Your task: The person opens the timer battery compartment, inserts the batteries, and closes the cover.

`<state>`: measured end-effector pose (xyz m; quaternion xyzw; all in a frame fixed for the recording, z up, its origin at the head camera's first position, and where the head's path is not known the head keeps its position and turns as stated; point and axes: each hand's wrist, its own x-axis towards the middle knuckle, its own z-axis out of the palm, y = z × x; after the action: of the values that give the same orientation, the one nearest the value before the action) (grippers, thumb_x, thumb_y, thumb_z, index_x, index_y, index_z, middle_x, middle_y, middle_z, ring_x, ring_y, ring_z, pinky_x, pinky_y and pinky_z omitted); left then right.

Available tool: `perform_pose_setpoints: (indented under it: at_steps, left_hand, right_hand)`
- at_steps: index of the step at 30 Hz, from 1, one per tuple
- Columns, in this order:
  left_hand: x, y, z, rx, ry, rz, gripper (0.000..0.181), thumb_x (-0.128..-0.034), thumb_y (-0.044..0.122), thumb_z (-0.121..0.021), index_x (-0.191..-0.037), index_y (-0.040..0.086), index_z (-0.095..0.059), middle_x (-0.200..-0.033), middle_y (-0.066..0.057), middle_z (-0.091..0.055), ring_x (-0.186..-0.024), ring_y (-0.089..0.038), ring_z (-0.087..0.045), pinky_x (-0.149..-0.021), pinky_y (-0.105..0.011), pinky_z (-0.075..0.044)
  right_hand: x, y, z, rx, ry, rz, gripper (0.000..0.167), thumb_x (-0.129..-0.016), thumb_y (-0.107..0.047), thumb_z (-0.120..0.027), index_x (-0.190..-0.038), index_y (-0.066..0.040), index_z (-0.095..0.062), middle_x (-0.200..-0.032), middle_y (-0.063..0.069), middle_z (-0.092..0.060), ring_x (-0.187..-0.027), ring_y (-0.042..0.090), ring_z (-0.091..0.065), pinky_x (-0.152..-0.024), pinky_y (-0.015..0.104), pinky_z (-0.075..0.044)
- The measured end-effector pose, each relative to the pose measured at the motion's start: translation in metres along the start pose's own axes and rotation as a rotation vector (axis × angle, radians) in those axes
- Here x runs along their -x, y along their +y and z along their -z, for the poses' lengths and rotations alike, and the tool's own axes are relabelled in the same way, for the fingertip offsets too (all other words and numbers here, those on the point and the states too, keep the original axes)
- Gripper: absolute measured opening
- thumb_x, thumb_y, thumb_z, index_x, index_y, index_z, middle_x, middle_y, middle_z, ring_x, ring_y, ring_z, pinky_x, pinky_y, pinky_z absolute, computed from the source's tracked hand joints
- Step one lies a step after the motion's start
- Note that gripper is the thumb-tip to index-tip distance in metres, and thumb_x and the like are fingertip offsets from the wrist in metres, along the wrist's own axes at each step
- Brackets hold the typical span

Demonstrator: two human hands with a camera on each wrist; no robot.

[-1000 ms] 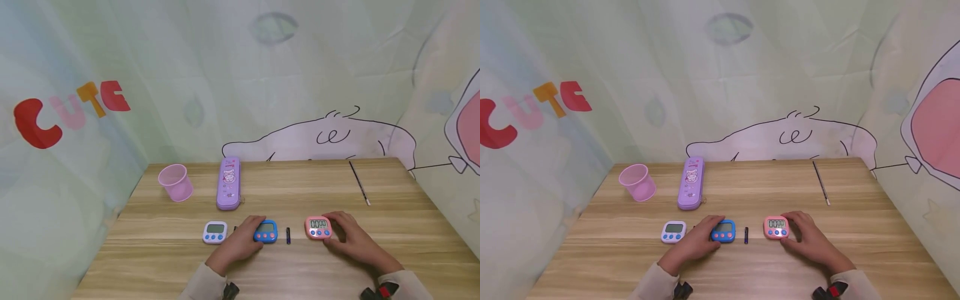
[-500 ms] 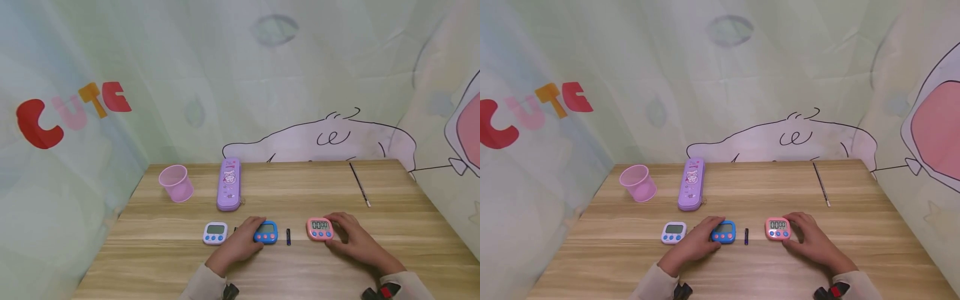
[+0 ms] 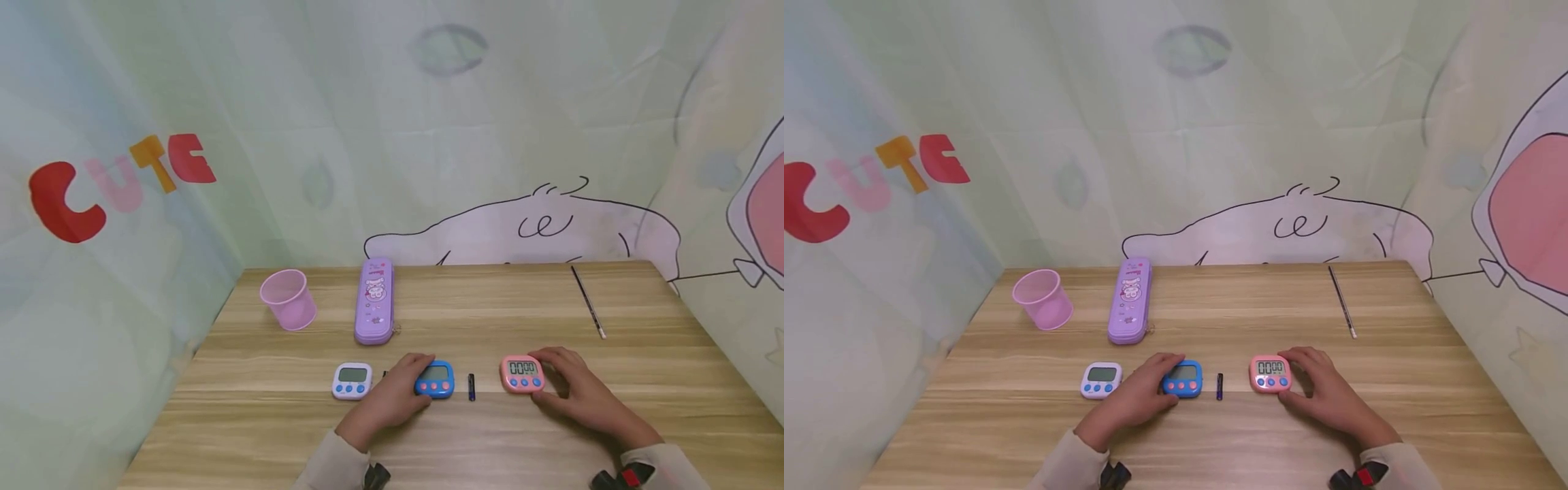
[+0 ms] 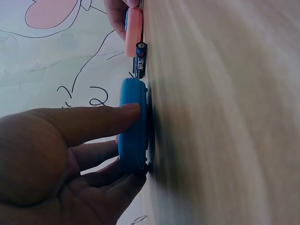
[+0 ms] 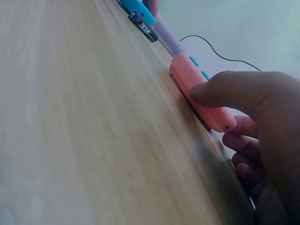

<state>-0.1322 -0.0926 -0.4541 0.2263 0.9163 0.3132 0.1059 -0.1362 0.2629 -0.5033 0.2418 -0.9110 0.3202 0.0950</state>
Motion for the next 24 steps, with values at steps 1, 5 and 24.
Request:
perform_pose_setpoints:
  at_steps: [1,5,24]
  left_hand:
    - [0.0,-0.0002,-0.0002,0.002,0.0,0.0,0.065,-0.085,0.009,-0.072,-0.143,0.002,-0.044,-0.139,-0.013,-0.047,-0.126,-0.029,-0.047,-0.108,-0.044,-0.041]
    - [-0.0001,-0.0007,-0.0003,0.005,-0.001,0.005,0.066,-0.0851,0.01,-0.073,-0.144,0.002,-0.044,-0.139,-0.013,-0.047,-0.126,-0.028,-0.047,-0.108,-0.044,-0.041]
    - [-0.0004,0.0011,0.0,0.011,-0.002,0.001,0.065,-0.0868,0.013,-0.073,-0.144,0.003,-0.044,-0.139,-0.013,-0.046,-0.126,-0.028,-0.048,-0.108,-0.044,-0.041]
  right_hand:
    - [0.0003,0.0002,-0.0005,-0.003,0.002,0.004,0.063,-0.075,-0.034,-0.084,-0.13,-0.018,-0.057,-0.125,-0.009,-0.053,-0.118,0.013,-0.043,-0.096,0.034,-0.042]
    - [0.0007,0.0002,-0.0014,0.004,0.007,0.016,0.064,-0.076,-0.035,-0.084,-0.131,-0.017,-0.057,-0.124,-0.006,-0.054,-0.117,0.016,-0.044,-0.095,0.039,-0.041]
    - [0.0009,-0.0024,0.001,-0.01,-0.01,-0.018,0.069,-0.078,-0.037,-0.082,-0.137,-0.015,-0.054,-0.128,-0.003,-0.053,-0.121,0.019,-0.042,-0.096,0.051,-0.042]
